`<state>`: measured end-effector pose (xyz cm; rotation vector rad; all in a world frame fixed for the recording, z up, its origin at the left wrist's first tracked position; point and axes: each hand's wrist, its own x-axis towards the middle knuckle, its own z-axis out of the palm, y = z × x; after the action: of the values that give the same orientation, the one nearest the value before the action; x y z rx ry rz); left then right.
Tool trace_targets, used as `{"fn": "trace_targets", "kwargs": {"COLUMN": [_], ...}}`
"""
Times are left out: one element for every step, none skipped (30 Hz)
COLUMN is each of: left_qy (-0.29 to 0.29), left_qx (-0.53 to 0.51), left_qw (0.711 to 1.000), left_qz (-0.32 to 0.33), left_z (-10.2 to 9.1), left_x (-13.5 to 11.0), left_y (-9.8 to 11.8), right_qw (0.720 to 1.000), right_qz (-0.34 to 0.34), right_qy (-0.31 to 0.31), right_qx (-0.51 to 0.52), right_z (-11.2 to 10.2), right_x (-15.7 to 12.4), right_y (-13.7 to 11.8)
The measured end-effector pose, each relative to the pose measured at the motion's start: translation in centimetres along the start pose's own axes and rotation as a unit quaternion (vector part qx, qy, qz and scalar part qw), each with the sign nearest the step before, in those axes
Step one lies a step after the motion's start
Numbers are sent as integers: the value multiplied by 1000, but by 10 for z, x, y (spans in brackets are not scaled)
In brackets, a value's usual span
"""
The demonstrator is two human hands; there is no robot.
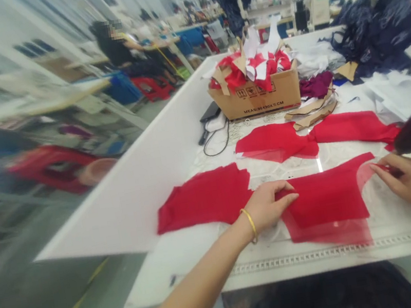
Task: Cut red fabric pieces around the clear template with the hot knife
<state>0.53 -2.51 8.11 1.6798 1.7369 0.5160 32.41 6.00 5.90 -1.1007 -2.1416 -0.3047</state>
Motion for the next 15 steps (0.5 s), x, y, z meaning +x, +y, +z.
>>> {"fn": "trace_targets", "kwargs": {"left_qy": [11,24,37,47,56,62,67,72,78,85,92,99,107,117,131], "left_qx": [11,27,43,58,72,84,95,106,116,125,135,143,151,157,163], "left_qw": [1000,999,998,997,996,994,993,991,990,987,985,983,980,978,975], "left_qz": [-1,-2,-2,0,4,11,19,28,36,45,53,60,67,70,77], "left_z": [3,7,9,12,14,15,17,18,19,20,20,21,21,22,24], "left_x": [5,9,11,14,16,18,20,22,23,25,26,26,26,26,24], "left_y": [-3,-6,-8,-9,-10,-10,-11,-11,-11,-11,-11,-12,-12,-12,-11], "right_qw": [1000,999,998,996,995,992,990,988,987,986,985,985,984,983,982], "right_qz": [7,19,33,50,68,83,95,104,111,119,126,133,140,147,153], "right_qy": [-15,-30,-45,-58,-72,-86,-100,-110,-116,-117,-115,-112,-109,-106,-104], "right_qx": [-17,-28,-34,-35,-34,-30,-24,-20,-19,-20,-19,-14,-3,14,37], "right_z": [4,7,10,12,13,15,16,18,19,21,21,22,22,20,19], "right_x": [-1,-1,0,1,3,4,6,8,9,10,11,12,12,13,14], "right_y": [3,5,6,7,7,7,8,8,9,10,12,13,15,16,18]}}
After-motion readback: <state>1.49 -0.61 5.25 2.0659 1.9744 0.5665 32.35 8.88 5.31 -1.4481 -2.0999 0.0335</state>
